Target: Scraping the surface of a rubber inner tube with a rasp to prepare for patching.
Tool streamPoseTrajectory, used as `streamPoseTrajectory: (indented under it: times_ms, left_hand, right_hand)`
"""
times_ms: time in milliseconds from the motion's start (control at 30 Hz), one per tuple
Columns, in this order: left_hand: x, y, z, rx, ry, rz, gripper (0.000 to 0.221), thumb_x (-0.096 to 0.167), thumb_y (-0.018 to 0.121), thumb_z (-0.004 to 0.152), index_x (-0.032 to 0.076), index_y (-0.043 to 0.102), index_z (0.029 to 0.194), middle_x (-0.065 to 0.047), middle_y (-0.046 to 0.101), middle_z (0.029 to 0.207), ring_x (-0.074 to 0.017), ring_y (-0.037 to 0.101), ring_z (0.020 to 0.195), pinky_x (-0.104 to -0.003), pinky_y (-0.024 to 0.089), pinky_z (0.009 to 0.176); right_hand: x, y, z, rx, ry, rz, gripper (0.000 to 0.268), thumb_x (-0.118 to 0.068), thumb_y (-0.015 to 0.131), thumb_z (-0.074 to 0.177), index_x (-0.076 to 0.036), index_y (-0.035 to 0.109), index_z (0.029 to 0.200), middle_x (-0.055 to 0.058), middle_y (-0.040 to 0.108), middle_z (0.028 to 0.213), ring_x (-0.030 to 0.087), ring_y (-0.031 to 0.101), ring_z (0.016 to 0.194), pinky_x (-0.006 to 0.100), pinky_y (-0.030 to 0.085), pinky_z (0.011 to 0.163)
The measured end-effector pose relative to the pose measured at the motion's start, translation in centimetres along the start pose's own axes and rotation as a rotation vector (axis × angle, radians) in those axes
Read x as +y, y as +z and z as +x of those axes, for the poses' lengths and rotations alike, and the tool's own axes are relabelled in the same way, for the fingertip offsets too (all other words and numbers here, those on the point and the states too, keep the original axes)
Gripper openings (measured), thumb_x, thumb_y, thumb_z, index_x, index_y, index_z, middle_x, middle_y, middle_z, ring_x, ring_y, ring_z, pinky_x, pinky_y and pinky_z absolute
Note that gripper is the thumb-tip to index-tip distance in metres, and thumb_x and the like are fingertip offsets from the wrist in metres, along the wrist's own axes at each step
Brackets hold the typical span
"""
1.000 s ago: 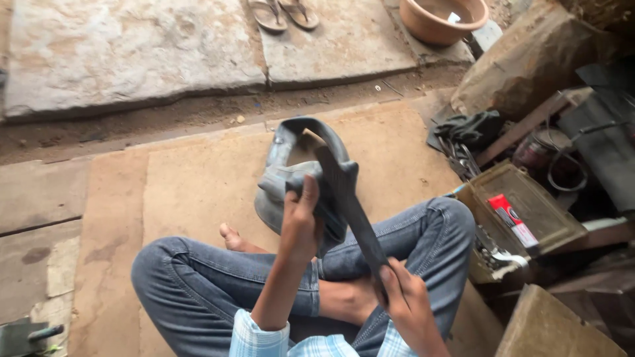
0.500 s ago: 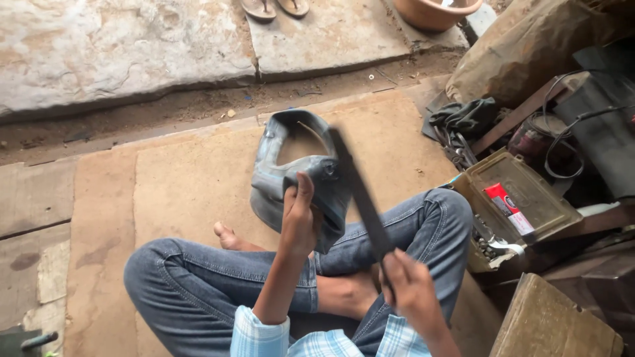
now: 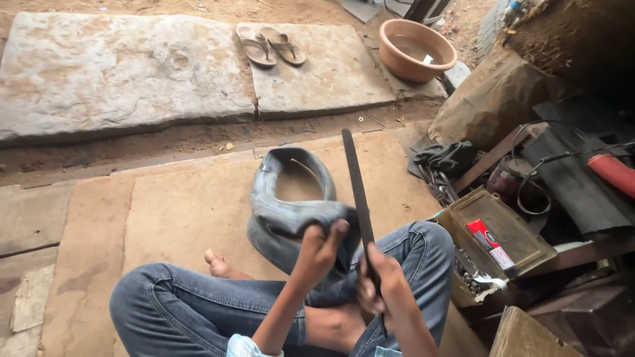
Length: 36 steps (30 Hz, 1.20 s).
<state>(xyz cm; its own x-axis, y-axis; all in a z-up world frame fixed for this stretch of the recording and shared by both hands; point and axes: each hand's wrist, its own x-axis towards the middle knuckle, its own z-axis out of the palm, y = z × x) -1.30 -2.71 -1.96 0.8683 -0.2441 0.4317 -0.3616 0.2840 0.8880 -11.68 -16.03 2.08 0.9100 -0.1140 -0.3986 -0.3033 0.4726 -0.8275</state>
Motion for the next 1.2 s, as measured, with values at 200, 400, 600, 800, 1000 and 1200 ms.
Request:
streamPoseTrajectory:
  times_ms: [200,400,600,800,1000,1200]
  left_hand:
    - [-3.1,-2.4,-0.4,0.247,-0.277,0.090,0.051,0.026,0.057,0.114,-0.004,0.067,0.075,-0.009,0.049,0.059,-0.0165,0.037,0.053,-0.035,0.026,0.049]
    - [0.4,2.2,-1.5,-0.131,-0.010,0.180,0.026,0.019,0.063,0.102,-0.003,0.070,0.092,-0.025,0.058,0.068,-0.0244,0.051,0.050,-0.036,0.042,0.051]
    - [1.1,2.0,-0.8,-0.053,0.027,0.108,0.030,0.021,0.058,0.107,-0.004,0.065,0.091,-0.016,0.053,0.067,-0.0181,0.050,0.061,-0.036,0.045,0.056]
    - [0.0,-0.6,0.1,0.240,-0.327,0.019,0.040,0.028,0.058,0.102,-0.001,0.070,0.077,-0.007,0.056,0.057,-0.0096,0.045,0.050,-0.034,0.033,0.044]
    - [-0.6,2.4,-1.9,-0.153,-0.285,0.202,0.047,0.029,0.066,0.105,-0.007,0.064,0.074,-0.011,0.038,0.055,-0.0107,0.040,0.053,-0.037,0.031,0.047]
    - [1.5,0.4,-0.7,-0.117,-0.024,0.019,0.036,0.030,0.059,0.107,-0.002,0.070,0.095,-0.003,0.052,0.068,-0.0061,0.048,0.066,-0.031,0.044,0.058]
  right_hand:
    - [7.2,-4.6,-1.9,0.157,-0.439,-0.760,0.034,-0.032,0.058,0.100,0.000,0.064,0.088,0.001,0.052,0.051,0.011,0.052,0.042,0.028,0.039,0.041]
    - [0.5,-1.8,2.5,0.383,-0.189,-0.664,0.042,-0.040,0.053,0.100,-0.002,0.067,0.090,0.002,0.054,0.055,0.014,0.054,0.044,0.032,0.044,0.041]
    - [1.5,-4.6,0.4,0.128,-0.075,-0.345,0.046,-0.041,0.054,0.101,-0.001,0.059,0.081,0.005,0.049,0.047,0.012,0.037,0.028,0.028,0.027,0.027]
    - [8.6,-7.5,-1.6,0.143,-0.107,-0.553,0.036,-0.037,0.061,0.099,-0.004,0.066,0.086,0.003,0.050,0.046,0.010,0.040,0.032,0.028,0.029,0.031]
    - [1.8,-4.9,1.3,0.157,-0.156,-0.394,0.036,-0.037,0.054,0.102,-0.007,0.058,0.083,0.000,0.046,0.047,0.008,0.036,0.032,0.027,0.024,0.030]
    - [3.5,-6.8,-2.2,0.063,-0.039,-0.317,0.039,-0.034,0.052,0.100,-0.003,0.058,0.078,0.003,0.048,0.043,0.012,0.037,0.028,0.029,0.023,0.026]
